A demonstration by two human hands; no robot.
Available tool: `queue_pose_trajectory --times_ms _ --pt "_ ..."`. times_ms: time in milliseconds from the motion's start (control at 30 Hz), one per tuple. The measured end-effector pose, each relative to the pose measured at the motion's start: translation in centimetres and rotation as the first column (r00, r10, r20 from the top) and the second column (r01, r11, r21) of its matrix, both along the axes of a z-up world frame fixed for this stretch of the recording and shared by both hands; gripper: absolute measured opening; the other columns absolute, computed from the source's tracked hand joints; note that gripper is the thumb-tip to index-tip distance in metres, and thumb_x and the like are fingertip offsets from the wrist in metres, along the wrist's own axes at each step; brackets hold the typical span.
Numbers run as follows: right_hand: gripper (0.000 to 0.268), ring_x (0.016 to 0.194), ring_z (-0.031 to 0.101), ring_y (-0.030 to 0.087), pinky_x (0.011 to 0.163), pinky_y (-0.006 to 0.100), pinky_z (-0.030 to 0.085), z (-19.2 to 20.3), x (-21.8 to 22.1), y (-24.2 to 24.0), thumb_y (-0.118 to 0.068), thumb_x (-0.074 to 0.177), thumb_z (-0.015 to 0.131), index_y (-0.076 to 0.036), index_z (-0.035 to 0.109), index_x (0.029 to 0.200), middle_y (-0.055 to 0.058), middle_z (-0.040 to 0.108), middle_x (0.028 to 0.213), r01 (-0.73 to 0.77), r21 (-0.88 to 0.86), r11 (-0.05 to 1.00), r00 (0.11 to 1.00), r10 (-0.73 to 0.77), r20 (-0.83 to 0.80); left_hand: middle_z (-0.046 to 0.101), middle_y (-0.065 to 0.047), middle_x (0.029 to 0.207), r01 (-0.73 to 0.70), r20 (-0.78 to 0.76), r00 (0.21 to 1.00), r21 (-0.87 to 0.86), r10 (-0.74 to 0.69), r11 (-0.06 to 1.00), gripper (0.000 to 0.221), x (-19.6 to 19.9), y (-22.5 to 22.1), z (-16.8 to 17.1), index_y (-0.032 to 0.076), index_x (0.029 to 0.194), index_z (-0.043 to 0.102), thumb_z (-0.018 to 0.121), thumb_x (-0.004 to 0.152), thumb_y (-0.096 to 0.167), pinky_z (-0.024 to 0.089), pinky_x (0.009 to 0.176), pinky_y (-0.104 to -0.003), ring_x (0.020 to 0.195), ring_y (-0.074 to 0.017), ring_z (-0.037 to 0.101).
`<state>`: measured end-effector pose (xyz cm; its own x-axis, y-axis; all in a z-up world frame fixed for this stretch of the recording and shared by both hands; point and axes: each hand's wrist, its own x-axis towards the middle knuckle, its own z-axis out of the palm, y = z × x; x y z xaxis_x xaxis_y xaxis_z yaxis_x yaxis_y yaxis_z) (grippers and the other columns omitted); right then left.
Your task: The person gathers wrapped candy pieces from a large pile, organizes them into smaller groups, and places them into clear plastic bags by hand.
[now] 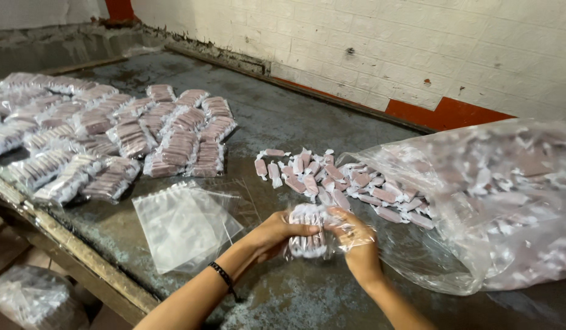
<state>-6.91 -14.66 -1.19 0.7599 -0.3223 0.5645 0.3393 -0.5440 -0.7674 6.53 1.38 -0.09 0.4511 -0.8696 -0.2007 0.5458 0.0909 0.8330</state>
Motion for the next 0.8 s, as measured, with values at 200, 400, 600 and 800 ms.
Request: queue_pose_trajectory --times_ms 200,400,600,800 --pt "0.026 0.096 0.081 0.025 0.084 0.030 0.069 -1.4 0.8 -0.8 -0.010 0.090 0.068 -0.005 0.076 0.114 0.015 0.080 0.114 -0.071 -0.019 0.997 0.950 0.062 -0.306 0.073 -0.013 0.089 -0.065 -0.056 0.996 0.064 0.068 0.996 0.043 -0.5 0.8 0.6 -0.003 0.119 0.063 0.082 0.080 0.003 0.063 0.060 -0.032 0.070 -0.0223 0.073" --pt "0.017 0.069 0.059 0.010 0.072 0.024 0.052 2.5 0.8 -6.1 0.000 0.100 0.063 -0.008 0.076 0.107 0.002 0.070 0.086 0.397 0.179 0.900 0.899 -0.421 0.121 0.063 -0.002 0.080 -0.463 -0.066 0.886 -0.037 0.460 0.886 0.020 0.8 3.9 4.8 0.003 0.097 0.066 0.074 0.087 0.020 0.054 0.066 -0.027 0.073 -0.0158 0.065" --pt "0.043 0.134 0.049 0.050 0.111 0.055 0.042 -3.0 0.8 -6.1 0.006 0.094 0.050 -0.001 0.065 0.133 0.022 0.063 0.141 -0.048 -0.502 0.863 0.975 -0.068 -0.211 0.076 -0.011 0.111 -0.674 -0.520 0.730 -0.434 0.444 0.598 0.036 9.7 6.7 2.8 0.007 0.114 0.072 0.079 0.082 0.020 0.062 0.091 -0.039 0.101 -0.0237 0.075" --pt "0.030 0.115 0.069 0.028 0.100 0.037 0.054 -5.3 2.0 -8.3 -0.008 0.093 0.063 -0.013 0.075 0.120 0.007 0.074 0.119 0.082 -0.611 0.787 0.925 -0.288 -0.248 0.074 -0.018 0.119 -0.658 -0.595 0.732 -0.492 0.331 0.570 0.039 11.8 8.0 2.5 0.001 0.121 0.071 0.078 0.085 0.015 0.061 0.098 -0.043 0.111 -0.0282 0.074"
